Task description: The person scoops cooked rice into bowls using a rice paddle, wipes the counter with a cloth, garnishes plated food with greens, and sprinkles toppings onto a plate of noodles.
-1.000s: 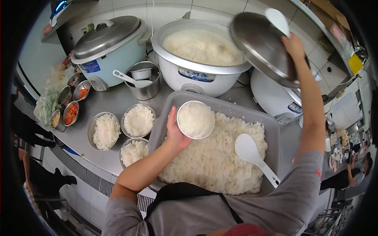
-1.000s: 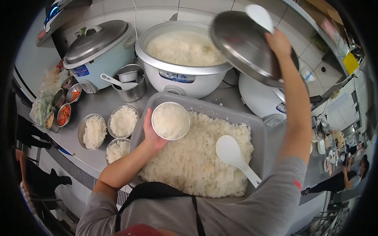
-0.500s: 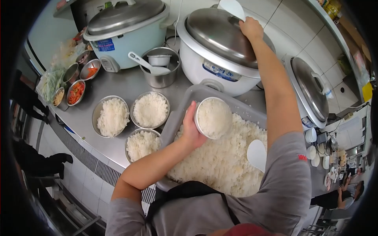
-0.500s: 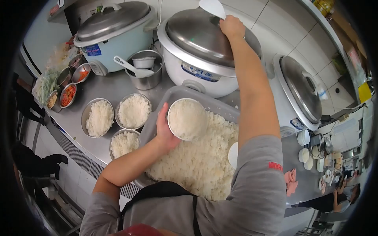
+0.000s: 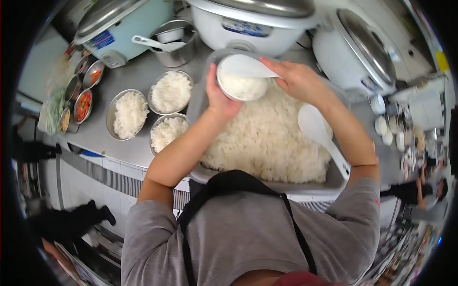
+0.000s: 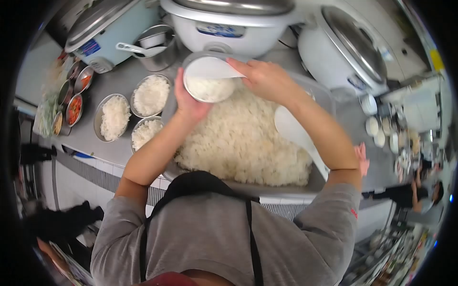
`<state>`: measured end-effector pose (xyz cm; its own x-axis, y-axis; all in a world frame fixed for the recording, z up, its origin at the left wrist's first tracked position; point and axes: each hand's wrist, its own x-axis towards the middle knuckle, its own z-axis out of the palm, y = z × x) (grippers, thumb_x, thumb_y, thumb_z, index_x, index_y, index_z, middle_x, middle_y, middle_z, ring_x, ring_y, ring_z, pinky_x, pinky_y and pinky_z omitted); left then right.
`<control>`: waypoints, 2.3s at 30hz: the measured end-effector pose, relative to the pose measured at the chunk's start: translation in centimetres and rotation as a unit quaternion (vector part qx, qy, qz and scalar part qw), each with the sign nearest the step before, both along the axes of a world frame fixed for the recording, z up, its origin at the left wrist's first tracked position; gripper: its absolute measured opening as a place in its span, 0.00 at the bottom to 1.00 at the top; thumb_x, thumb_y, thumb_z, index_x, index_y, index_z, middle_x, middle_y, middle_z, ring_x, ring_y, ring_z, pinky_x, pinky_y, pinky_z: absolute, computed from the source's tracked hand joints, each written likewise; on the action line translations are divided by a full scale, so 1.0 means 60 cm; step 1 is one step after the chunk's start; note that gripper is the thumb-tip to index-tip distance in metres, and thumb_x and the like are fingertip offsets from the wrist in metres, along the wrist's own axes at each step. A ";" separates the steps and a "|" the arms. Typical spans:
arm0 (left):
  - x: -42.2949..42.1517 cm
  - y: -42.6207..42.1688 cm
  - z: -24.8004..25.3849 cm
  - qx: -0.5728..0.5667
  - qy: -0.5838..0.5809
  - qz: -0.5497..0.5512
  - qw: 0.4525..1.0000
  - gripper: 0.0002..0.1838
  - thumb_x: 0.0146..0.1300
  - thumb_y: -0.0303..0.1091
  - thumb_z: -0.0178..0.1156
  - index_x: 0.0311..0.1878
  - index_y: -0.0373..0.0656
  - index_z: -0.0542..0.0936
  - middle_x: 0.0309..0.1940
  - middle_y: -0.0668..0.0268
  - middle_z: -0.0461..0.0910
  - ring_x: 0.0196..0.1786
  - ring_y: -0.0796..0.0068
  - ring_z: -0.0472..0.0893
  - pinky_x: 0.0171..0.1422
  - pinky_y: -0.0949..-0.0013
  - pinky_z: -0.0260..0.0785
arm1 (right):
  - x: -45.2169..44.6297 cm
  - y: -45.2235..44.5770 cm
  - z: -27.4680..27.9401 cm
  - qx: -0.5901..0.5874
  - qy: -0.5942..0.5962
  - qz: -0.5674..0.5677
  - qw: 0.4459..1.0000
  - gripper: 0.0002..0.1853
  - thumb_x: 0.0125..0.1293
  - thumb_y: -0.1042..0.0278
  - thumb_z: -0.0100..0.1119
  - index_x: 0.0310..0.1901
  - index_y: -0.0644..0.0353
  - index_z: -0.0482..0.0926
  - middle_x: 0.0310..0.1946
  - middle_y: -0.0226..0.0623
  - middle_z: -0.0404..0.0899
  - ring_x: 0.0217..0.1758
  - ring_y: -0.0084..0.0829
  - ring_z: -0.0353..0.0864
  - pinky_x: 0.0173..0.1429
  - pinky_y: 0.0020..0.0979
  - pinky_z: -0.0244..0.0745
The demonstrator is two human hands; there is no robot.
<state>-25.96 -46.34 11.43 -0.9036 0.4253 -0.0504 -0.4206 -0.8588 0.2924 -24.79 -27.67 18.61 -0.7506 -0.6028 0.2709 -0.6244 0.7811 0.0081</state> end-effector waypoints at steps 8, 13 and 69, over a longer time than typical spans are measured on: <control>0.019 0.012 0.002 -0.059 0.014 -0.047 0.997 0.36 0.53 0.64 0.40 0.58 0.47 0.65 0.57 0.60 0.66 0.60 0.57 0.64 0.64 0.51 0.53 | 0.188 -0.027 -0.040 0.048 0.010 -0.231 0.972 0.34 0.54 0.69 0.53 0.62 0.33 0.56 0.31 0.35 0.70 0.26 0.36 0.75 0.28 0.36 0.71; 0.007 0.001 -0.008 -0.074 0.039 -0.050 0.995 0.36 0.53 0.63 0.41 0.59 0.48 0.65 0.59 0.60 0.64 0.61 0.56 0.62 0.63 0.46 0.52 | 0.258 0.030 -0.047 -0.218 0.036 -0.301 0.928 0.27 0.57 0.70 0.53 0.59 0.37 0.64 0.31 0.38 0.72 0.27 0.36 0.74 0.32 0.31 0.72; 0.530 0.717 -0.145 -0.316 0.099 -0.295 0.896 0.15 0.62 0.40 0.46 0.49 0.44 0.68 0.46 0.62 0.70 0.48 0.70 0.71 0.48 0.66 0.67 | 0.646 0.666 -0.277 -0.632 -0.027 -0.327 0.702 0.12 0.59 0.63 0.51 0.41 0.58 0.74 0.41 0.41 0.76 0.44 0.33 0.75 0.47 0.31 0.69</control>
